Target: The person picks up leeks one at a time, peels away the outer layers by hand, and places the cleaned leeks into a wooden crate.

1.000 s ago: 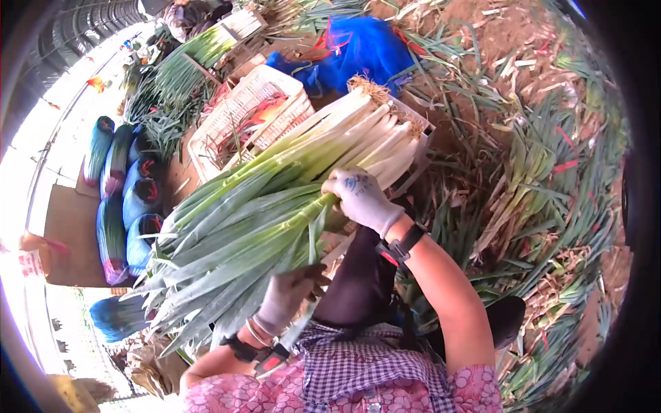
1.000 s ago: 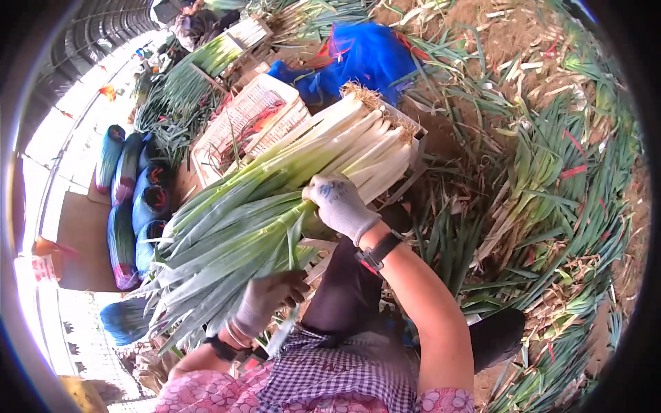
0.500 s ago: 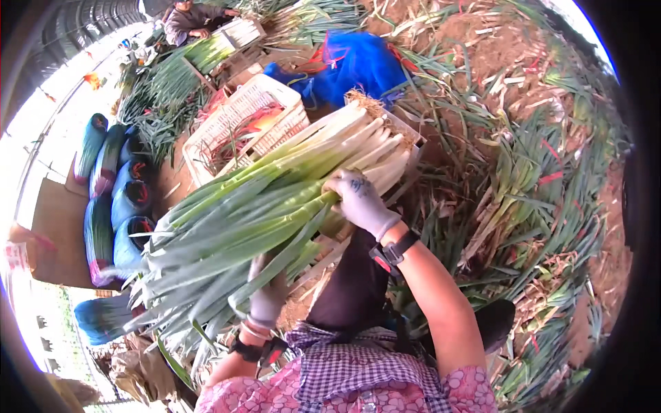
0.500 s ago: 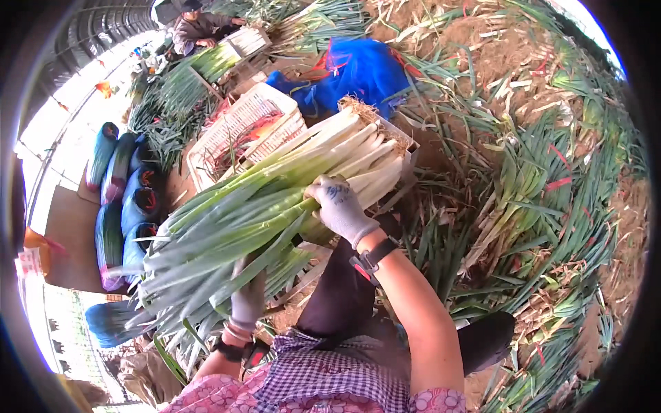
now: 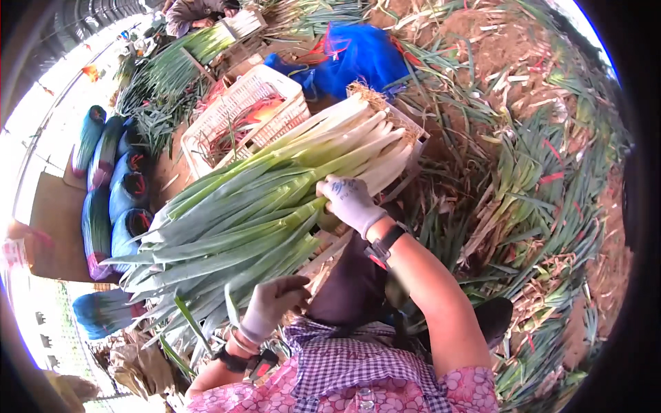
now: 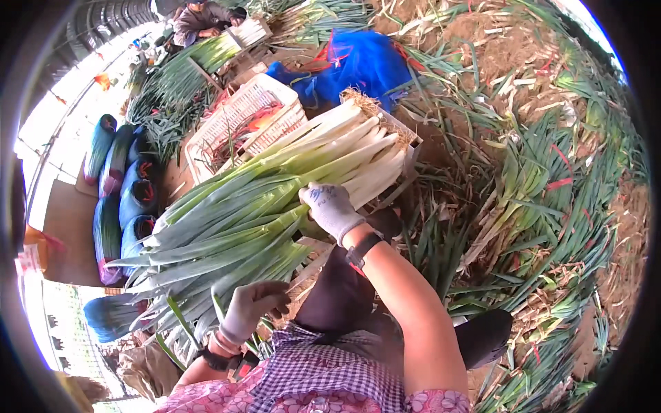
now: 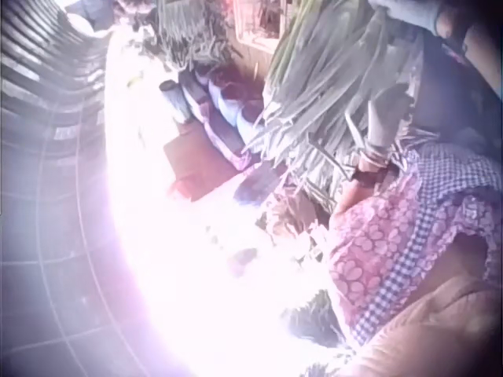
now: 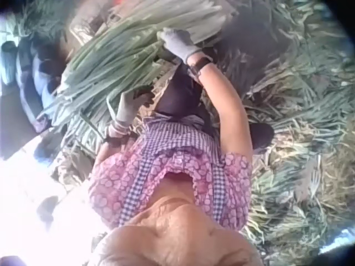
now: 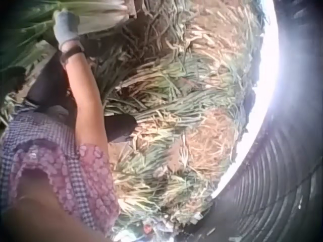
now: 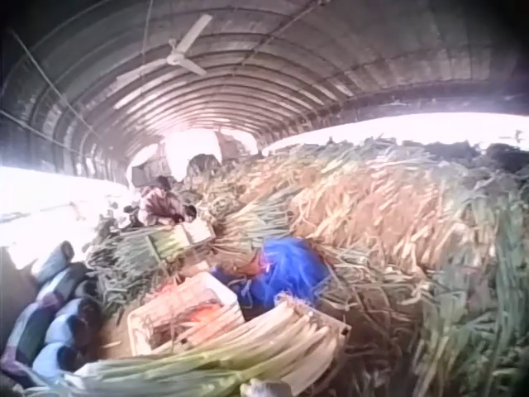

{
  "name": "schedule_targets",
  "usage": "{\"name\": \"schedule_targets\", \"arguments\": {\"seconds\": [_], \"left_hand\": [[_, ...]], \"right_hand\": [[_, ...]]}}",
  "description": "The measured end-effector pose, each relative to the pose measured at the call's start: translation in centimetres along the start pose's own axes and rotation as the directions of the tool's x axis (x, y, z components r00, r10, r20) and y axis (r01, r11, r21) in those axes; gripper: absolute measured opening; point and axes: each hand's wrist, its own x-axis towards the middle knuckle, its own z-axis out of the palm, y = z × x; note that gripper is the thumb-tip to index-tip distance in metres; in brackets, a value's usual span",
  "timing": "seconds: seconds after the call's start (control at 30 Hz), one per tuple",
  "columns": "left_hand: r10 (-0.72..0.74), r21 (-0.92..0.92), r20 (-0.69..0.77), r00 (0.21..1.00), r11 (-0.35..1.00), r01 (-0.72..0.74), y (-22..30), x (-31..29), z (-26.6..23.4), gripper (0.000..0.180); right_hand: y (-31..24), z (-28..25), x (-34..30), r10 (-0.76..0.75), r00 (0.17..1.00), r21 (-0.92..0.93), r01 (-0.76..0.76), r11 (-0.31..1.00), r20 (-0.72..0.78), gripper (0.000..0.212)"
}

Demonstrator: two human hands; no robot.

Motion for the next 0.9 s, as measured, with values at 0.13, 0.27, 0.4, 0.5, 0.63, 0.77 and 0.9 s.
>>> {"name": "schedule_targets", "arguments": {"seconds": [0.13, 0.27, 0.4, 0.5, 0.63, 0.77, 0.9], "left_hand": [[0.701, 0.943, 0.188, 0.688, 0.067, -0.326, 6.4, 2.2, 0.7, 0.057], [0.578, 0.965, 0.249, 0.777, -0.216, -0.148, 0.9, 7.0, -2.7, 0.057], [0.605, 0.957, 0.268, 0.75, -0.255, -0.137, 1.6, 8.2, -2.7, 0.047], [0.662, 0.956, 0.245, 0.708, -0.286, -0.064, 0.9, 8.9, -2.1, 0.048], [0.688, 0.979, 0.19, 0.7, -0.19, -0.079, 0.2, 8.1, -0.8, 0.046], [0.675, 0.978, 0.177, 0.717, -0.204, -0.049, 0.4, 7.9, -0.5, 0.049], [0.682, 0.979, 0.189, 0.707, -0.184, -0.085, 0.9, 8.1, 0.0, 0.048]], "right_hand": [[0.7, -0.6, -0.5, 0.054, 0.997, -0.036, -0.052, 0.998, 0.047, 0.023], [-0.4, 0.4, 0.1, -0.004, 0.999, -0.065, 0.001, 0.998, -0.036, 0.019], [0.1, 0.6, 0.5, -0.047, 0.987, -0.088, 0.034, 0.996, -0.156, 0.018], [0.5, 0.6, 0.3, -0.088, 0.977, -0.173, 0.054, 0.984, -0.197, 0.015], [0.4, 0.4, -0.5, -0.109, 0.977, -0.234, 0.064, 0.97, -0.185, 0.009], [0.4, 0.5, -0.5, -0.144, 0.963, -0.234, 0.089, 0.968, -0.229, 0.009], [3.5, 0.8, -0.8, -0.133, 0.938, -0.133, 0.094, 0.987, -0.321, 0.011]]}}
